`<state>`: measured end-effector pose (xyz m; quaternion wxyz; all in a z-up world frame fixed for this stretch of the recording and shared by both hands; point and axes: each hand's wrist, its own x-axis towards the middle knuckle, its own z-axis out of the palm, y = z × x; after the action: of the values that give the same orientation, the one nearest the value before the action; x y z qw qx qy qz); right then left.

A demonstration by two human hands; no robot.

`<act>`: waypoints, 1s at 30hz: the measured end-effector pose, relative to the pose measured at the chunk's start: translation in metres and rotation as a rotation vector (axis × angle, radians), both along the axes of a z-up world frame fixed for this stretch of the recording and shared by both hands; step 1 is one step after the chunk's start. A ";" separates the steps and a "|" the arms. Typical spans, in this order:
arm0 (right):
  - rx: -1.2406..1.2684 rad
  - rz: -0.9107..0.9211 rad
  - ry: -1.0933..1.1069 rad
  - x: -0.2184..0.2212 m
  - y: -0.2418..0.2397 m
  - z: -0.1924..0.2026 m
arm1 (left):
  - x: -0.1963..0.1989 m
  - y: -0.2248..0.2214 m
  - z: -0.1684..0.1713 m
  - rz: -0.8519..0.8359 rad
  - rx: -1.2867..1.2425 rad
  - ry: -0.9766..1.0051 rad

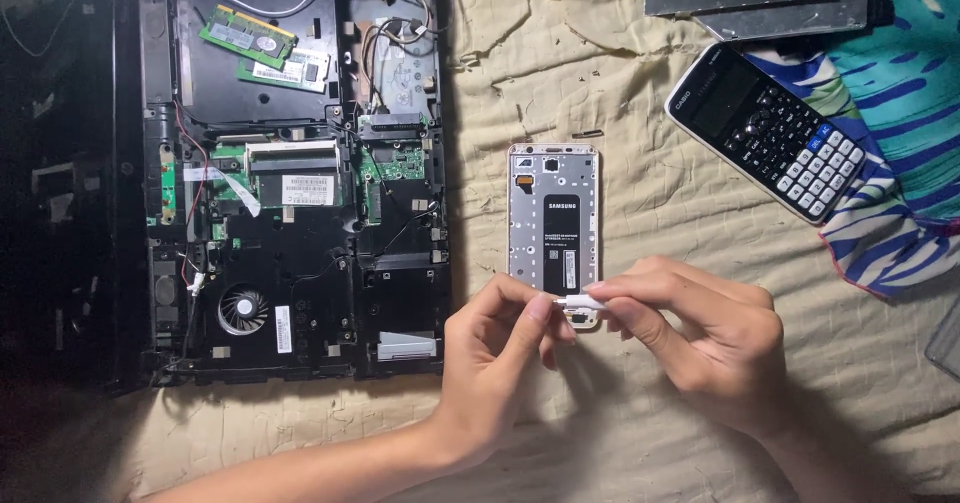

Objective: Repairing a smartphone by using a precision screwdriver to handle small screws and a marker to label components on the internal frame.

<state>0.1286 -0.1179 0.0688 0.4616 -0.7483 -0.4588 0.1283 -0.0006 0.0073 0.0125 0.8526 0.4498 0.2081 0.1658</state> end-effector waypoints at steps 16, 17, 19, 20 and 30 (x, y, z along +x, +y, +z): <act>-0.021 0.001 -0.025 0.002 -0.002 0.003 | -0.001 0.001 0.002 -0.049 0.043 0.042; -0.019 0.001 -0.025 0.002 -0.004 0.004 | -0.001 0.002 0.003 -0.049 0.045 0.042; -0.033 -0.052 -0.064 0.001 -0.008 0.007 | -0.001 0.005 0.004 -0.145 0.053 -0.049; -0.034 -0.047 -0.062 0.002 -0.010 0.010 | -0.002 0.005 0.005 -0.140 0.053 -0.047; -0.078 -0.034 -0.168 0.018 -0.006 0.037 | -0.008 -0.001 0.003 -0.280 0.926 -0.290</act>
<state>0.1469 -0.1239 0.1061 0.3942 -0.7816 -0.4776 0.0750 -0.0085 0.0067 0.0156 0.5977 0.7769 -0.0702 0.1853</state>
